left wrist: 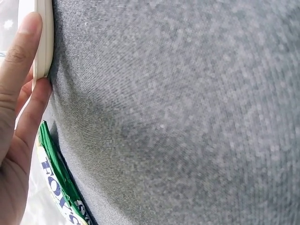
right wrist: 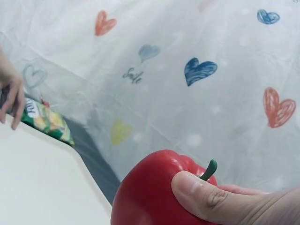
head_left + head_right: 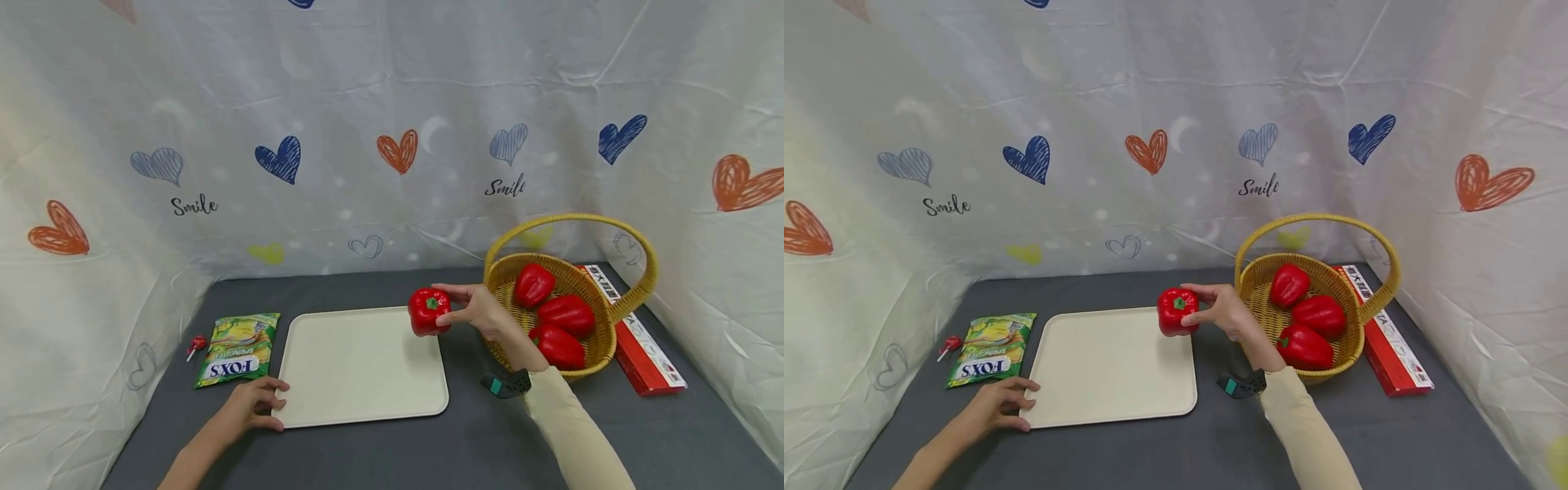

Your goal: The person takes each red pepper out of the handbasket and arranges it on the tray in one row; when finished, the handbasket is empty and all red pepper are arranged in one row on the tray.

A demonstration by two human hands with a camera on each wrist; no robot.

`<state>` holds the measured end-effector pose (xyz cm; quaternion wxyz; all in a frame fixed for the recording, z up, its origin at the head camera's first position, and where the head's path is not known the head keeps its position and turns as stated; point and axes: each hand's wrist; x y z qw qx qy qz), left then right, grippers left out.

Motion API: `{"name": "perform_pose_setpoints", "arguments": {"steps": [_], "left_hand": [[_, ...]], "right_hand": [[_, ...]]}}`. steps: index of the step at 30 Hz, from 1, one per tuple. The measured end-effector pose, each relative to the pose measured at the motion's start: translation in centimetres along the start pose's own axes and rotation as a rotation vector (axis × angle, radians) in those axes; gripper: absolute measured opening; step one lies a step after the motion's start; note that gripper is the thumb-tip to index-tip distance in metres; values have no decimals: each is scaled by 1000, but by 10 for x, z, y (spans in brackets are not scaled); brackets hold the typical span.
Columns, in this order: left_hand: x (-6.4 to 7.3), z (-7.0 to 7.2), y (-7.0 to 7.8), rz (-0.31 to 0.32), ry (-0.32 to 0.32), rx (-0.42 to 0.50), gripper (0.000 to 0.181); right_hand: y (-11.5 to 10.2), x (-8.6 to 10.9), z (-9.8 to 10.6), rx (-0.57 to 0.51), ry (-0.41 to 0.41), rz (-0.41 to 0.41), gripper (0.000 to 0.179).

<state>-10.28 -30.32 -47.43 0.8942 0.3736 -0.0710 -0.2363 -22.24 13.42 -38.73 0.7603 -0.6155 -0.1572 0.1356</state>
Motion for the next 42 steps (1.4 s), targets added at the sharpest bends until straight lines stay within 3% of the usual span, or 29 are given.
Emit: {"name": "perform_pose_setpoints", "arguments": {"steps": [9, 20, 27, 35, 42], "left_hand": [[4, 1, -3, -45, 24, 27, 24], [5, 0, -2, 32, 4, 67, 24], [7, -1, -6, -46, 41, 42, 23], [8, 1, -5, -66, 61, 0, 21], [6, 0, -4, 12, 18, 26, 24]], "right_hand": [[11, -30, -36, -29, -37, 16, 56], [29, -67, -81, -30, -83, 21, 58], [24, -87, -115, 5, -85, 25, 58], [13, -113, -153, 46, -99, 20, 59], [10, -128, -180, 74, -93, 3, 58]]}}
Point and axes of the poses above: each hand's wrist, its own x-axis away from the middle knuckle, its own z-axis out of the back of the hand, y = z × x, and after that the axes turned 2 degrees about -z, right-handed
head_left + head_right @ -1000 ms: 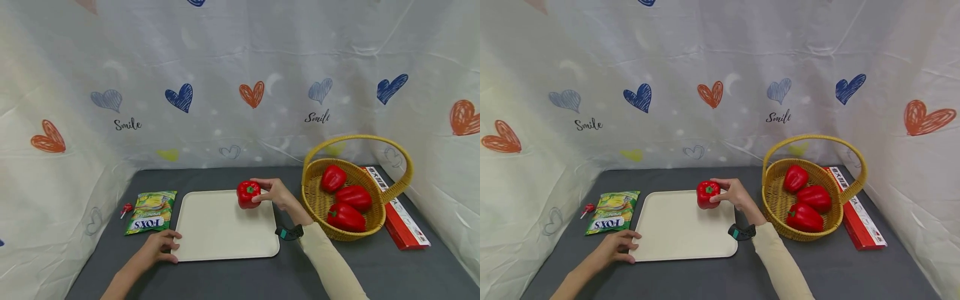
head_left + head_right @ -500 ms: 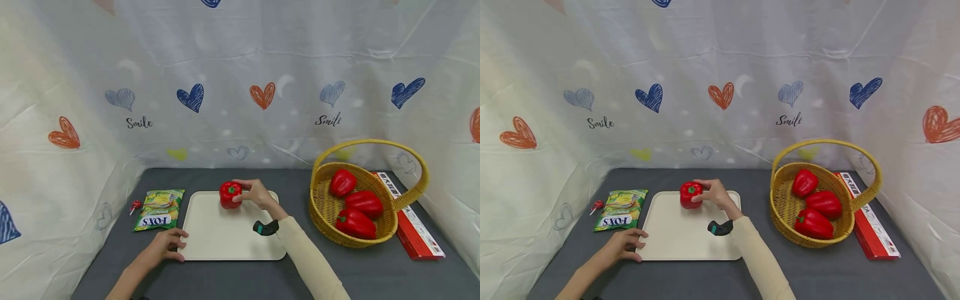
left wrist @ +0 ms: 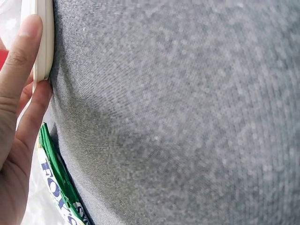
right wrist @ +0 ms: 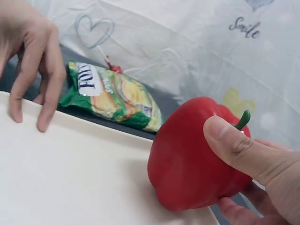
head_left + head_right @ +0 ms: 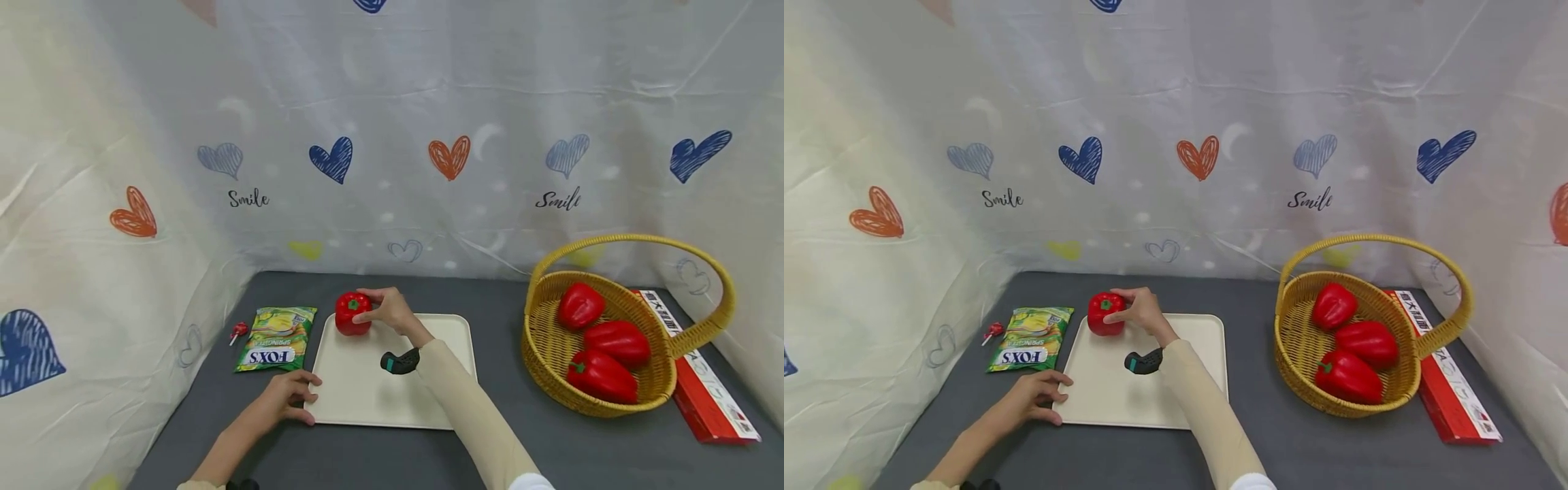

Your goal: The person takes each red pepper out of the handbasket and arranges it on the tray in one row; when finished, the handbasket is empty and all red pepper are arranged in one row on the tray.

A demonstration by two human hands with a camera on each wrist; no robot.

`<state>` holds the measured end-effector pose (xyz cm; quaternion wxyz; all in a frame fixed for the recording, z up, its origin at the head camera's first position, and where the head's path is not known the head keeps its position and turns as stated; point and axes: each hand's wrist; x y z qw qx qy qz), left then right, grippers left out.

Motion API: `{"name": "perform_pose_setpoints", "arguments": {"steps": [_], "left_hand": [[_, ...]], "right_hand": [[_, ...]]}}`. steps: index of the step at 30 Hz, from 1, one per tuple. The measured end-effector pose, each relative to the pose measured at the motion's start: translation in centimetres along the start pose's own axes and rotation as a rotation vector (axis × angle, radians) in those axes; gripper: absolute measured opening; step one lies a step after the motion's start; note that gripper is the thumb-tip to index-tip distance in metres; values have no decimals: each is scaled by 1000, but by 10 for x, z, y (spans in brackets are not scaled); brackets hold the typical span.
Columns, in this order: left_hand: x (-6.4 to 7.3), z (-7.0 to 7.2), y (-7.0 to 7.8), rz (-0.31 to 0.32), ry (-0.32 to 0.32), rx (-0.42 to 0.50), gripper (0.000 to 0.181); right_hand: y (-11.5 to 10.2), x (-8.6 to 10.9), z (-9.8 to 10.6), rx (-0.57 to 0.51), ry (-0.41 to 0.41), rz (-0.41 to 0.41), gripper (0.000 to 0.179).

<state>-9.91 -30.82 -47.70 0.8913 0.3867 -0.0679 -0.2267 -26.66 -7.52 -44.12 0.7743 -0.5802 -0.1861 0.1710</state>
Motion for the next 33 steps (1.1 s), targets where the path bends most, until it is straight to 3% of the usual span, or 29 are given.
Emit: {"name": "perform_pose_setpoints", "arguments": {"steps": [6, 17, 25, 33], "left_hand": [[0, -2, 1, 32, -3, 9, 25], [2, -2, 2, 6, 38, -11, 23], [2, -3, 0, -2, 54, -12, 23], [3, -4, 1, 32, 35, 29, 23]], "right_hand": [[-3, -7, -15, 13, 32, -19, 58], [-4, -12, -33, 8, 38, 20, 62], [-3, -11, -37, -25, 27, 53, 64], [-4, -9, -36, -62, 0, 100, 70]]}}
Point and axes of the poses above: each hand's wrist, its own x-axis away from the middle knuckle, its own z-axis out of the back of the hand, y = z × x, and after that the axes turned 2 degrees about -z, right-handed
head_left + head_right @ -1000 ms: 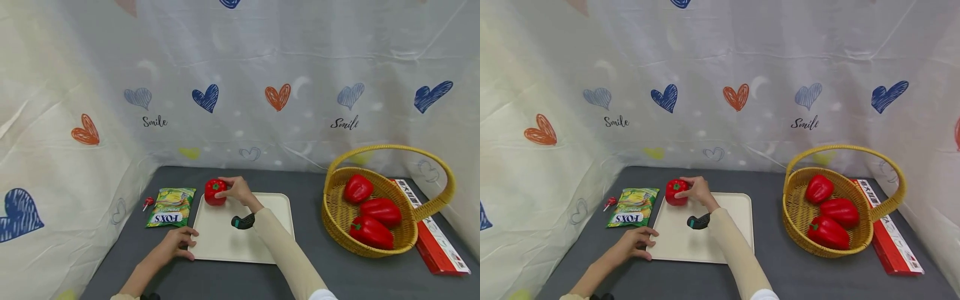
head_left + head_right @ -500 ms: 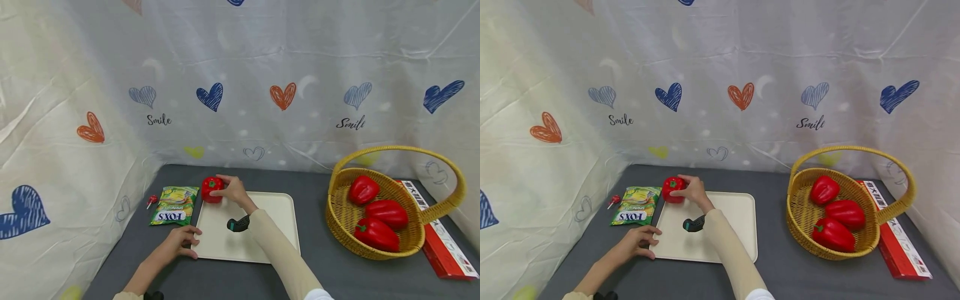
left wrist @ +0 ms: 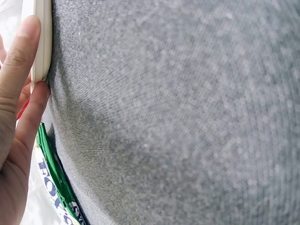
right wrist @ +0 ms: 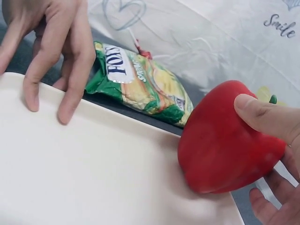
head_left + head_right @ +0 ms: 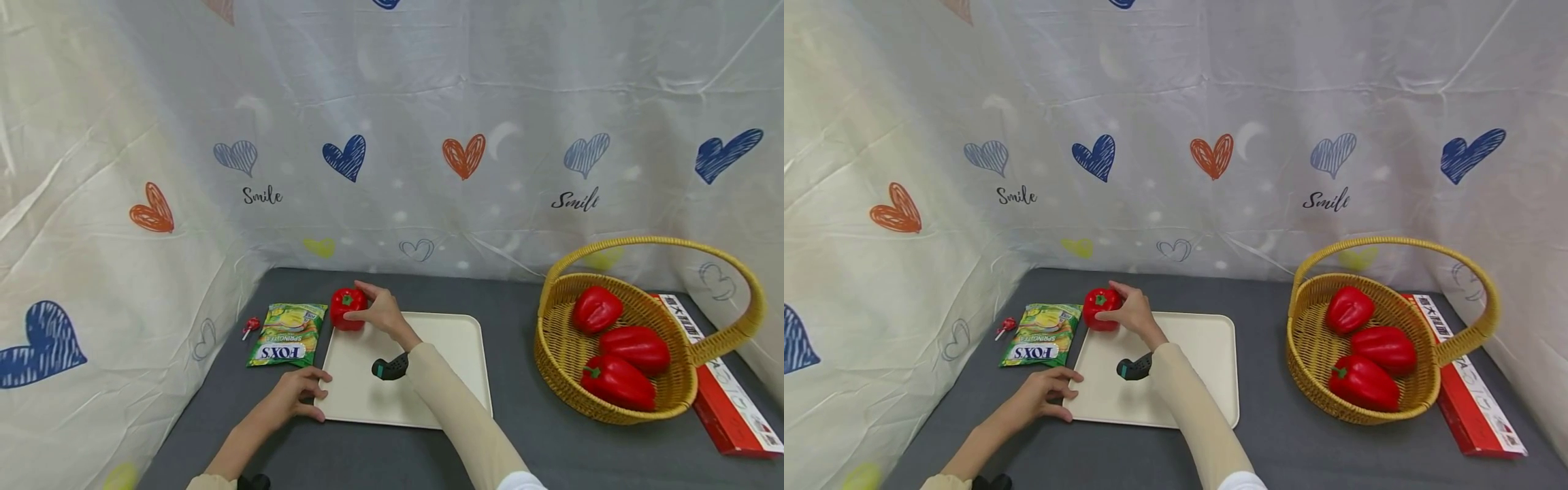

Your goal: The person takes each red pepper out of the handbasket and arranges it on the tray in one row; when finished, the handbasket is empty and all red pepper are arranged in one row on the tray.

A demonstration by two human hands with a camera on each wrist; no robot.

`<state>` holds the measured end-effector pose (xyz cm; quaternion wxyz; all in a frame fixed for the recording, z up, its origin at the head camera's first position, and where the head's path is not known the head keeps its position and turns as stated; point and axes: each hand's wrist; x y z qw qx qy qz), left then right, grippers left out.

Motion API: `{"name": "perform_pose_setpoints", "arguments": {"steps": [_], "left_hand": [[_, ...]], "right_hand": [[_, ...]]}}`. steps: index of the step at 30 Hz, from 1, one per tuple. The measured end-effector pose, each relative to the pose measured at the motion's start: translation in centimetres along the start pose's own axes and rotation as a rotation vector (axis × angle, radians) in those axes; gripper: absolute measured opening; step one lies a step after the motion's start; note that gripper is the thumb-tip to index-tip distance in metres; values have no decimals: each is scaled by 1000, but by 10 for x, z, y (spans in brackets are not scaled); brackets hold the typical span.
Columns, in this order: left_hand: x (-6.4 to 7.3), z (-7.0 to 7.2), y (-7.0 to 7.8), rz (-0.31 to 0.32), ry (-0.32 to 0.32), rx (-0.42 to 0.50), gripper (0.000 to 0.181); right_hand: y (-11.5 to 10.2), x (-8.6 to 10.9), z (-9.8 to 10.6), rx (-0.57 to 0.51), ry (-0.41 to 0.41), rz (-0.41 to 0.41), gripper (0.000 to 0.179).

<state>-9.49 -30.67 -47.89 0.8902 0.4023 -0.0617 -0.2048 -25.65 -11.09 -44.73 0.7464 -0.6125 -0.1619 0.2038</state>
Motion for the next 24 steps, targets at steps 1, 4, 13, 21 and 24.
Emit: {"name": "perform_pose_setpoints", "arguments": {"steps": [1, 4, 13, 21, 24], "left_hand": [[0, 0, 1, 4, -3, 10, 23], [-1, -1, 1, 6, -3, 12, 23], [-3, 1, 2, 48, -25, 20, 24], [-2, 2, 0, 38, -27, -7, 25], [-3, 2, 0, 39, -37, 0, 24]], "right_hand": [[0, 0, 1, 5, -1, -2, 71], [-1, 1, 4, 18, -4, -9, 71], [-15, 19, 32, 40, -48, 54, 65], [-17, 66, 91, -43, -103, 131, 60], [-14, 92, 119, -50, -77, 124, 57]]}}
Point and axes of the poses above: each hand's wrist, its own x-axis away from the middle knuckle, its own z-axis out of the back of the hand, y = z × x, and after that the axes turned 2 degrees about -z, right-handed
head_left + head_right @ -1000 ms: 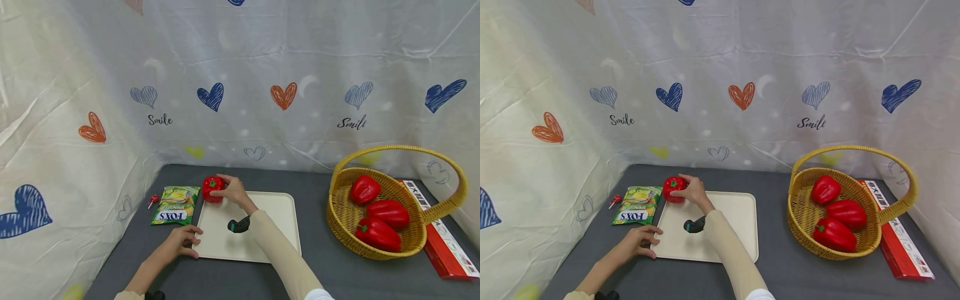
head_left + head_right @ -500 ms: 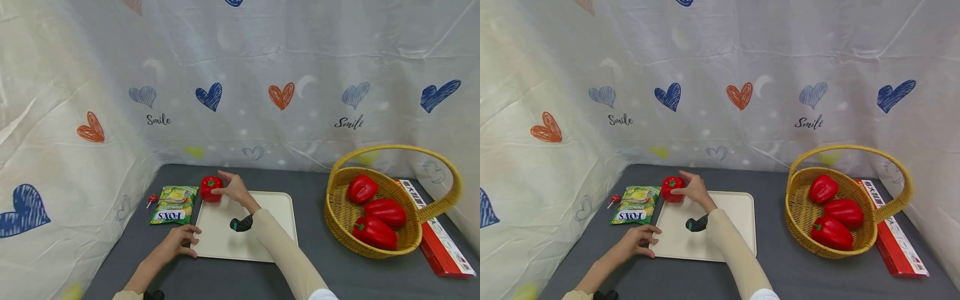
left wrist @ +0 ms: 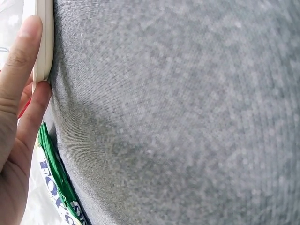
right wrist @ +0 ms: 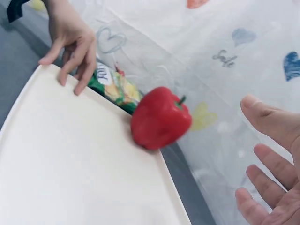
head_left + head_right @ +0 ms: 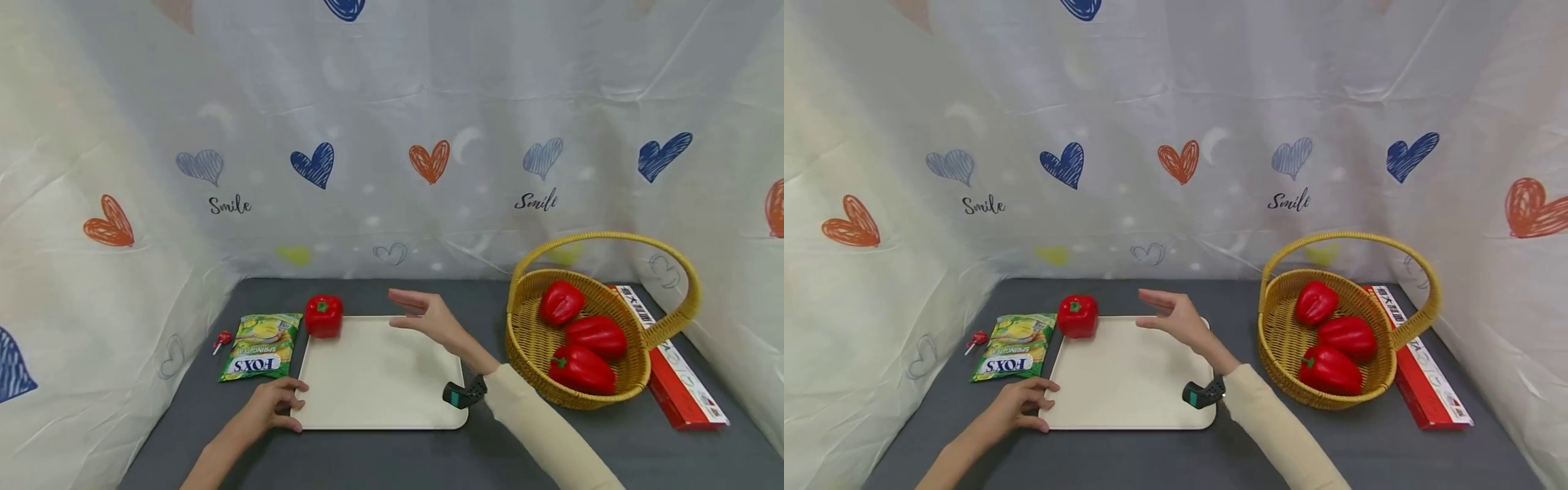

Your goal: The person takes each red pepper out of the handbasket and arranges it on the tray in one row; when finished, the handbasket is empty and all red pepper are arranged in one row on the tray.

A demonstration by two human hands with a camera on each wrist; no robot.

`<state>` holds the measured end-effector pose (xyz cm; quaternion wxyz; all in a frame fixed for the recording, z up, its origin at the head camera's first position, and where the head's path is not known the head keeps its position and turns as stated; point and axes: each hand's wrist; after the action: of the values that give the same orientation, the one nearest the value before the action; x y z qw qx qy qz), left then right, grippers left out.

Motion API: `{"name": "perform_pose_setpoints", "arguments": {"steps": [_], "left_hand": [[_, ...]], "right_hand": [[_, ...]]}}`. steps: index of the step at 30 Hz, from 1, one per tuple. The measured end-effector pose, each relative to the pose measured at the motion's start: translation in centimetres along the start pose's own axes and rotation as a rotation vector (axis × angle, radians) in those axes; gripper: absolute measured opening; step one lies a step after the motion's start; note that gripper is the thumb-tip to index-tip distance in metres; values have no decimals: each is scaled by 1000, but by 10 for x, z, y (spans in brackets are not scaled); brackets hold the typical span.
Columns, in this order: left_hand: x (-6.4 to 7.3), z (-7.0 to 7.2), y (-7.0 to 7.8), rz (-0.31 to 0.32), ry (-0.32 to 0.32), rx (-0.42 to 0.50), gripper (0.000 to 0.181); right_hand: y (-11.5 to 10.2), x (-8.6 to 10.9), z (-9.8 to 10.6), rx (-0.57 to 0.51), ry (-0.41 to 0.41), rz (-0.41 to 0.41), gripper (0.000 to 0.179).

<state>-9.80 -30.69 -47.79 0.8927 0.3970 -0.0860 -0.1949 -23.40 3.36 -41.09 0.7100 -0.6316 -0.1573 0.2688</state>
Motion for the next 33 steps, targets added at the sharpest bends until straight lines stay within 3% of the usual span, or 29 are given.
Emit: {"name": "perform_pose_setpoints", "arguments": {"steps": [7, 10, 14, 19, 25, 33], "left_hand": [[2, 2, 1, 15, -10, -30, 24], [3, 3, 3, 53, -20, 8, 26], [1, 2, 5, 93, -31, 77, 28], [0, 2, 6, 79, -38, 48, 27], [1, 2, 6, 78, -40, 55, 27], [0, 1, 3, 74, -32, 40, 28]], "right_hand": [[-3, 55, 50, 12, 88, 18, 55], [-6, 77, 72, 28, 133, 18, 53], [-7, 108, 107, 104, 187, -38, 51], [-4, 147, 149, 240, 221, -136, 50], [-2, 178, 181, 418, 211, -208, 51], [0, 191, 198, 728, 72, -274, 60]]}}
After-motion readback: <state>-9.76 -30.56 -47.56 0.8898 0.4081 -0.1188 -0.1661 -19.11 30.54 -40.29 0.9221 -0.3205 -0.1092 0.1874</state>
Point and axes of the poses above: each hand's wrist, its own x-axis away from the middle knuckle, its own z-axis out of the back of the hand, y = z × x, and after that the axes turned 2 degrees about -z, right-handed
